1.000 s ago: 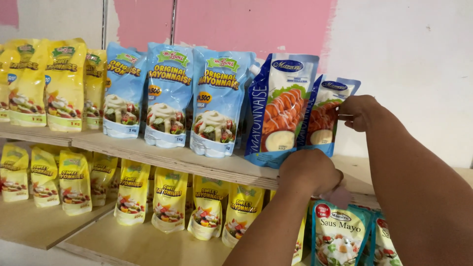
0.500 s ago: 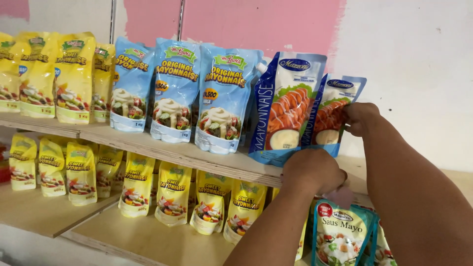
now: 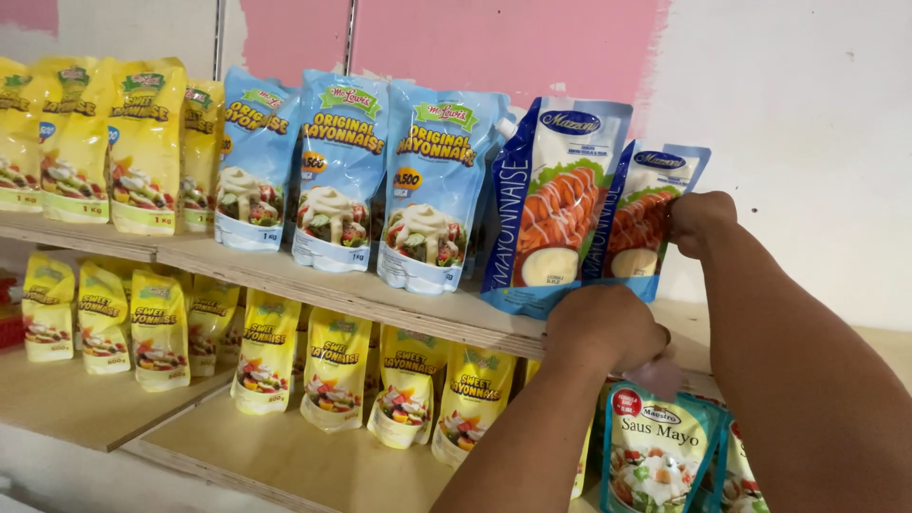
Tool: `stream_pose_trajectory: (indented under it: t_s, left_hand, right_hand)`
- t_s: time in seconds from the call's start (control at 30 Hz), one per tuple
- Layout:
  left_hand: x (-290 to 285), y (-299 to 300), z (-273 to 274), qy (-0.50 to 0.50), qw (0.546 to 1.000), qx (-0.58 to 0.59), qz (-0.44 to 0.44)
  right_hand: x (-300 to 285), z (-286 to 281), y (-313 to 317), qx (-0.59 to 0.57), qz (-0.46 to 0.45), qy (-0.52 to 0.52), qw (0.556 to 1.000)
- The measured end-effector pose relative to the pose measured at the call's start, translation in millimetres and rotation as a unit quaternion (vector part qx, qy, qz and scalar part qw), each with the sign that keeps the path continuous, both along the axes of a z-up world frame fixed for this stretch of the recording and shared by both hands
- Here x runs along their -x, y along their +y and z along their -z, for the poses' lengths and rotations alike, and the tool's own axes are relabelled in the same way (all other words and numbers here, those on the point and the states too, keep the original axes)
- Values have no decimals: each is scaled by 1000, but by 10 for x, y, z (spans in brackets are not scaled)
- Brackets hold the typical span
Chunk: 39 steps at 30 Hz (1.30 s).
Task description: Wiping down mayonnaise pouches with a cloth and arranging them on a display shelf.
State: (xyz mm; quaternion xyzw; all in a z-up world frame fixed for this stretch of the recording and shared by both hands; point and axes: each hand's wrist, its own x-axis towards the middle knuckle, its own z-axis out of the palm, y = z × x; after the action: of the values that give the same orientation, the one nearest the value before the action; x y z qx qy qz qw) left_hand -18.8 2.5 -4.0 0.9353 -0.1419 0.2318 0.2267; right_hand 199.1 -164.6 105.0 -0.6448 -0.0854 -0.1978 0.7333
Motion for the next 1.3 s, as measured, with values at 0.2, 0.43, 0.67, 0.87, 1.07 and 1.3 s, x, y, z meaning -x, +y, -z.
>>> stream_pose_trajectory:
  t_s: [0.2,0.43,0.67,0.87,1.07,1.3]
  left_hand:
    - [-29,-3,23,-23,1000,9,-1]
    - [-57,1,11,-23,1000,-17,-3]
    - [-16,-6,10,-7,1000,-13,-2]
    - [-10,-10,6,-12,1000,9,1]
    - [-26,-19,24,-11,1000,19,-5]
    - [43,-7,-2,2,1000,25,-15]
  right_hand:
    - [185,-6,50,-19,29,-33,999]
    - [182,-79,127,51,129,-21,990]
    - [-18,-127,38,302,179,-16,936]
    - [260,-66,47,8,-50,-33,998]
    - [183,-99,52,-46,-42,-21,998]
    - [719,-93,228,10,5,-16,1000]
